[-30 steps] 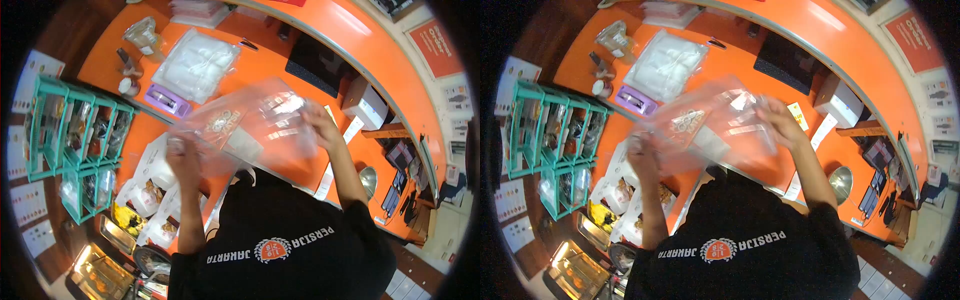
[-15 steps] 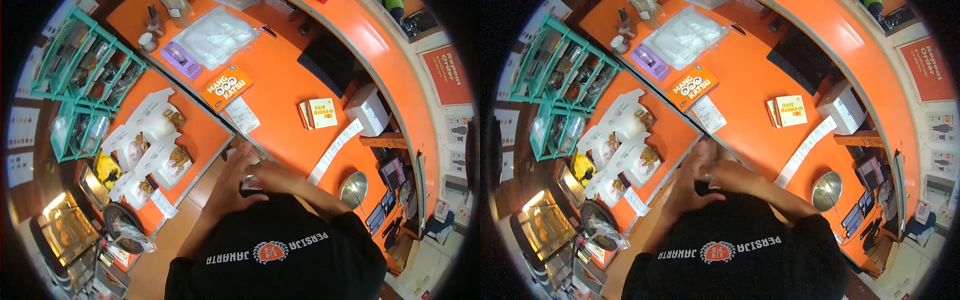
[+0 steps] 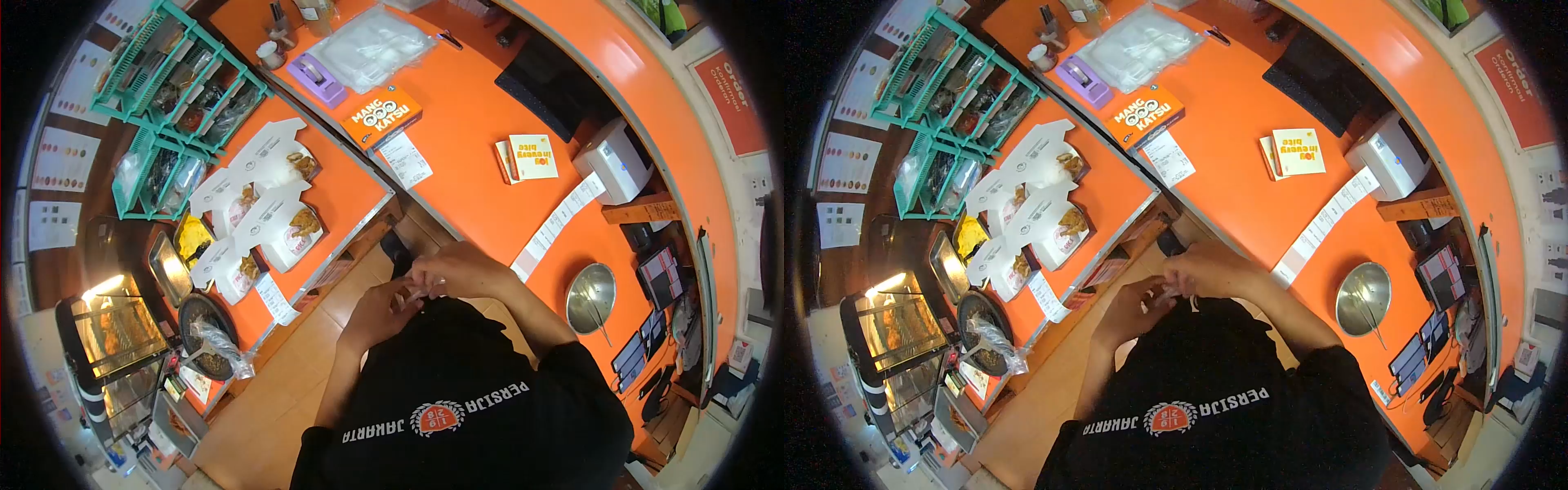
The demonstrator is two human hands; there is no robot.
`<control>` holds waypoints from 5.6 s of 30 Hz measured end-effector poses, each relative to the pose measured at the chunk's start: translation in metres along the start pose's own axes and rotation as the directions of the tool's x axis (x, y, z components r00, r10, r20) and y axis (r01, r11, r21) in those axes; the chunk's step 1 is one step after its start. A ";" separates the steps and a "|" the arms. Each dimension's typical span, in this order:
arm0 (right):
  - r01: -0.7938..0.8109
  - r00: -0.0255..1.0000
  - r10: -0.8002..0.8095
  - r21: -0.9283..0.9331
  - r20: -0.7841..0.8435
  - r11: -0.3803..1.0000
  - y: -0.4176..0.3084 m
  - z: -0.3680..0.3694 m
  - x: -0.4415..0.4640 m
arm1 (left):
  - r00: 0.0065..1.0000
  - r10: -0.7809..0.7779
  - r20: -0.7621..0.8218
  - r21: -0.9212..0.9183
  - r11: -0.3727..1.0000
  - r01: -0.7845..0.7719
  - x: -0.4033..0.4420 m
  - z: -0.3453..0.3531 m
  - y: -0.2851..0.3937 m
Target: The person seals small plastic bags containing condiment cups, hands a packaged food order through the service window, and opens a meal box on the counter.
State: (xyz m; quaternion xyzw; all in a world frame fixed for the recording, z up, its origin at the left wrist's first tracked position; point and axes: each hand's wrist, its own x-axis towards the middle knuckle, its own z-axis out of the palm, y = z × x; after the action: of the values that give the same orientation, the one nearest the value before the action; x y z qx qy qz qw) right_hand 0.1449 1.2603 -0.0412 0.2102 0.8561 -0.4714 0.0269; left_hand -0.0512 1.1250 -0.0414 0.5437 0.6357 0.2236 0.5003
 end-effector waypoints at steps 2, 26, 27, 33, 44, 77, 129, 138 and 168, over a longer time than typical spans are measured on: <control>0.028 0.999 -0.031 0.072 0.044 0.997 -0.002 -0.001 -0.002 | 0.999 0.018 0.039 -0.053 0.998 -0.016 0.002 0.008 -0.020; -0.538 0.711 0.161 -0.382 -0.684 0.752 0.179 0.049 -0.002 | 0.993 -0.115 -0.024 0.093 0.989 0.117 0.000 0.002 -0.083; -0.564 0.694 0.186 -0.365 -0.695 0.741 0.185 0.050 -0.016 | 0.989 -0.145 0.019 0.077 0.987 0.144 0.008 0.001 -0.079; -0.472 0.666 0.180 -0.223 -0.724 0.853 0.203 0.040 -0.055 | 0.991 -0.082 0.101 0.177 0.982 0.063 0.042 0.007 -0.039; -0.480 0.691 0.346 -0.044 -0.634 0.876 0.103 0.038 -0.043 | 0.997 -0.035 -0.072 -0.035 0.999 0.032 0.050 0.035 -0.075; -0.096 0.891 0.170 0.191 -0.421 0.977 0.024 -0.014 -0.045 | 0.802 0.222 -0.554 0.520 0.845 0.125 -0.019 -0.078 -0.049; -0.016 0.946 -0.096 -0.341 -0.310 0.940 0.152 -0.146 0.231 | 0.904 0.369 -0.217 0.308 0.905 -0.295 0.315 -0.147 -0.067; -0.012 0.919 -0.131 -0.359 -0.372 0.933 0.158 -0.152 0.229 | 0.916 0.338 -0.215 0.292 0.917 -0.270 0.318 -0.147 -0.069; -0.026 0.885 -0.203 -0.481 -0.419 0.876 0.173 -0.118 0.167 | 0.953 0.195 -0.230 0.589 0.808 -0.023 0.333 -0.123 -0.033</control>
State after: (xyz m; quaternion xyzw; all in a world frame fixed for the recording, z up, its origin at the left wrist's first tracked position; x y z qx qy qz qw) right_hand 0.0770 1.4936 -0.1543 0.2614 0.9358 -0.1857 -0.1468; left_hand -0.1446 1.4515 -0.1503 0.6688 0.7049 0.1226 0.2022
